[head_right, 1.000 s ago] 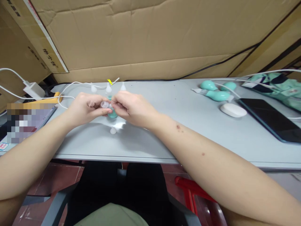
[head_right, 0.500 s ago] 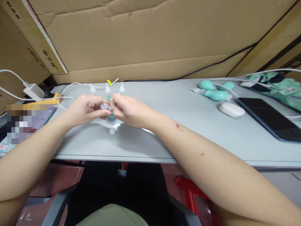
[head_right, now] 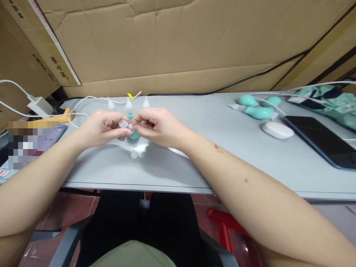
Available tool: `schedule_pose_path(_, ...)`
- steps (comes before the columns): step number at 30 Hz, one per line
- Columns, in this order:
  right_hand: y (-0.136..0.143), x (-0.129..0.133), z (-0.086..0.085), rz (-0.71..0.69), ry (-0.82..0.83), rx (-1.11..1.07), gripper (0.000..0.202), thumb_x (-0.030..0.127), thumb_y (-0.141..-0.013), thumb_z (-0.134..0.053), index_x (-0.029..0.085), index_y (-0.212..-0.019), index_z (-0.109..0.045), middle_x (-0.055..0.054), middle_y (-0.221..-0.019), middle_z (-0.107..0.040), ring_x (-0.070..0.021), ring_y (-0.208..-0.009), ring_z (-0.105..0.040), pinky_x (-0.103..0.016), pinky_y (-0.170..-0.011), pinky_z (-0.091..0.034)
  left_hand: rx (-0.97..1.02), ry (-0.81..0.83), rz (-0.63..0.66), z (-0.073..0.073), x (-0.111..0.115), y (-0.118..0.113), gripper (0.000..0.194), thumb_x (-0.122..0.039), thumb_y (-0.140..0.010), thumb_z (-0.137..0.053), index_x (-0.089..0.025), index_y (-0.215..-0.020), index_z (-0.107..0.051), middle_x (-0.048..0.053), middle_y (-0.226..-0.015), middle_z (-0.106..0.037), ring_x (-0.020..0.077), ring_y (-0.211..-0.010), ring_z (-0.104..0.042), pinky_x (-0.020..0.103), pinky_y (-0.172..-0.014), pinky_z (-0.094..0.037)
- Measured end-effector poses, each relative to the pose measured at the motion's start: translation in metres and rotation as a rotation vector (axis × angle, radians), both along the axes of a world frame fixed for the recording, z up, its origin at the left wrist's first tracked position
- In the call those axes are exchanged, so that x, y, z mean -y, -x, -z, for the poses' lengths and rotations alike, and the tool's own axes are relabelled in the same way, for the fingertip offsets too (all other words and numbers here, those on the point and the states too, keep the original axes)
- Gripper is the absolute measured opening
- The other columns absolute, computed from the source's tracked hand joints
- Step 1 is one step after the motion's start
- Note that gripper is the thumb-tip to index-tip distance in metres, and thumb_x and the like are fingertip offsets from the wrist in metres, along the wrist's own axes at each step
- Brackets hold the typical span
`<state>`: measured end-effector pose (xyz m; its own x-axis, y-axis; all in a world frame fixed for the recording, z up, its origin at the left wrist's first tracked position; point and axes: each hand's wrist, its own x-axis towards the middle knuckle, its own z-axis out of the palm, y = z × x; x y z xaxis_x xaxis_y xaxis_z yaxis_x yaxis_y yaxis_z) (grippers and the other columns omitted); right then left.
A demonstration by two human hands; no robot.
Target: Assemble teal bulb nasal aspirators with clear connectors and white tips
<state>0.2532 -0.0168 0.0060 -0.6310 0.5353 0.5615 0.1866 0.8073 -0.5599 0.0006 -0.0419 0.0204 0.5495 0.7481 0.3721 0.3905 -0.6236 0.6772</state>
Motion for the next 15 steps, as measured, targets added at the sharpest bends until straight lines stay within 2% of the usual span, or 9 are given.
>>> schedule_pose_path(4, 0.0, -0.0015, -0.0006, -0.005, -0.029, 0.054, 0.016, 0.026, -0.105, -0.064, 0.021, -0.091, -0.07, 0.003, -0.074, -0.061, -0.0119, -0.067, -0.052, -0.027, -0.063, -0.04, 0.016, 0.036, 0.022, -0.0009, 0.0024, -0.0019, 0.021, -0.032, -0.096, -0.083, -0.016, -0.084, -0.077, 0.001, -0.072, -0.079, 0.0095, -0.062, -0.069, 0.021, -0.059, -0.047)
schedule_pose_path(7, 0.0013, -0.0027, 0.0017, 0.0, -0.041, 0.074, 0.016, 0.028, -0.105, -0.061, 0.022, -0.09, -0.064, 0.002, -0.076, -0.061, -0.0123, -0.069, -0.052, -0.026, -0.063, -0.039, 0.029, 0.109, 0.009, -0.0019, 0.0046, -0.0022, 0.02, -0.031, -0.096, -0.084, -0.016, -0.085, -0.077, 0.002, -0.072, -0.079, 0.0109, -0.064, -0.072, 0.021, -0.06, -0.05)
schedule_pose_path(12, 0.0042, 0.001, 0.0024, 0.032, 0.007, 0.169, 0.016, 0.031, -0.105, -0.056, 0.025, -0.091, -0.051, -0.002, -0.089, -0.068, -0.0146, -0.075, -0.057, -0.028, -0.069, -0.042, 0.042, 0.189, -0.005, -0.0004, 0.0047, -0.0019, 0.021, -0.033, -0.097, -0.084, -0.016, -0.088, -0.078, 0.003, -0.072, -0.079, 0.0114, -0.065, -0.073, 0.021, -0.061, -0.052)
schedule_pose_path(15, 0.004, 0.0038, -0.0017, 0.027, 0.043, 0.201, 0.02, 0.032, -0.108, -0.056, 0.027, -0.091, -0.048, -0.001, -0.086, -0.064, -0.015, -0.073, -0.053, -0.028, -0.068, -0.04, 0.038, 0.204, 0.007, 0.0007, 0.0033, -0.0012, 0.021, -0.035, -0.098, -0.084, -0.016, -0.091, -0.079, 0.002, -0.072, -0.079, 0.0107, -0.065, -0.072, 0.02, -0.061, -0.052)
